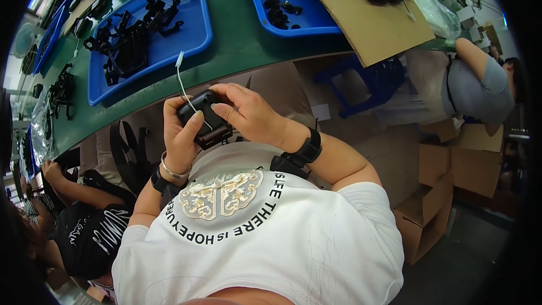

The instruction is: The person picks up a black housing and a bracket, fits them together, and then retrieves two screws from a blue tray to secure the assembly by hand.

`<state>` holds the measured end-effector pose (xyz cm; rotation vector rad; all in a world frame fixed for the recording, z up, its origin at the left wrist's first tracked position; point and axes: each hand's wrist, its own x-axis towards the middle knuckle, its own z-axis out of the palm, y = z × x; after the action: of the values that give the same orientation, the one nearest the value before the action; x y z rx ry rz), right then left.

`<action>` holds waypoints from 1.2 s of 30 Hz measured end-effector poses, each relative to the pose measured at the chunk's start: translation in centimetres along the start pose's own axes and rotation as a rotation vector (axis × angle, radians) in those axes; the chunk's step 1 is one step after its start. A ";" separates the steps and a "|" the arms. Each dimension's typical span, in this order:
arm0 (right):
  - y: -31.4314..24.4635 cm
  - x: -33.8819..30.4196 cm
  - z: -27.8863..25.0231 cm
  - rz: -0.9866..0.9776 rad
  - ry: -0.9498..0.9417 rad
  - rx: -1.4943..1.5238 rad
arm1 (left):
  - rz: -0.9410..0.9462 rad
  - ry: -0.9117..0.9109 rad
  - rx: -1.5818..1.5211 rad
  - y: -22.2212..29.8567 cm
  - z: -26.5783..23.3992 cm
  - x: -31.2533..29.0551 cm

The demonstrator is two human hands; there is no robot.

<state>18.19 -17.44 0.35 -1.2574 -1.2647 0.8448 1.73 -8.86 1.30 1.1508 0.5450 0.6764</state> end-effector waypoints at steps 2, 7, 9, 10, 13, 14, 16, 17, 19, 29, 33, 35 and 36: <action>-0.1 0.0 0.3 0.046 0.007 0.030 | 0.114 -0.039 0.172 -0.1 -0.2 0.1; -0.2 0.0 0.1 0.057 -0.019 0.114 | 0.030 -0.002 0.020 0.1 0.0 -0.2; -0.2 0.0 0.1 0.017 -0.040 0.124 | 0.033 0.000 0.017 0.0 -0.2 -0.3; -0.1 0.0 0.2 0.011 -0.032 0.087 | 0.036 0.002 0.015 -0.1 -0.3 -0.3; -0.1 -0.1 0.4 -0.005 -0.018 0.011 | 0.092 -0.008 0.101 0.0 -0.3 -0.4; -0.2 -0.2 0.4 0.021 -0.010 0.038 | 0.142 -0.021 0.192 0.1 -0.2 -0.4; -0.4 -0.3 0.5 0.072 0.008 0.095 | 0.196 -0.034 0.283 0.1 -0.2 -0.4; -0.4 -0.3 0.5 0.069 0.008 0.095 | 0.163 -0.027 0.259 0.1 -0.3 -0.3; -0.5 -0.2 0.3 0.051 0.012 0.037 | 0.099 -0.015 0.212 0.0 -0.4 -0.2; -2.2 0.5 -1.7 -0.084 -0.115 -0.369 | -0.147 -0.298 0.240 0.4 -0.9 0.1; -3.2 2.2 -4.9 -0.038 -0.037 -0.283 | -0.172 -0.331 0.050 0.1 -1.2 -0.3; -3.3 4.7 -8.9 -0.052 0.222 -0.400 | -0.228 -0.289 -0.197 0.1 -1.2 -0.6; -3.1 5.8 -11.0 -0.088 0.365 -0.559 | -0.228 -0.291 -0.197 0.2 -1.2 -0.6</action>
<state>29.28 -14.67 6.08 -1.6885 -1.2821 0.1735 0.50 -8.47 1.14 0.9625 0.3466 0.3492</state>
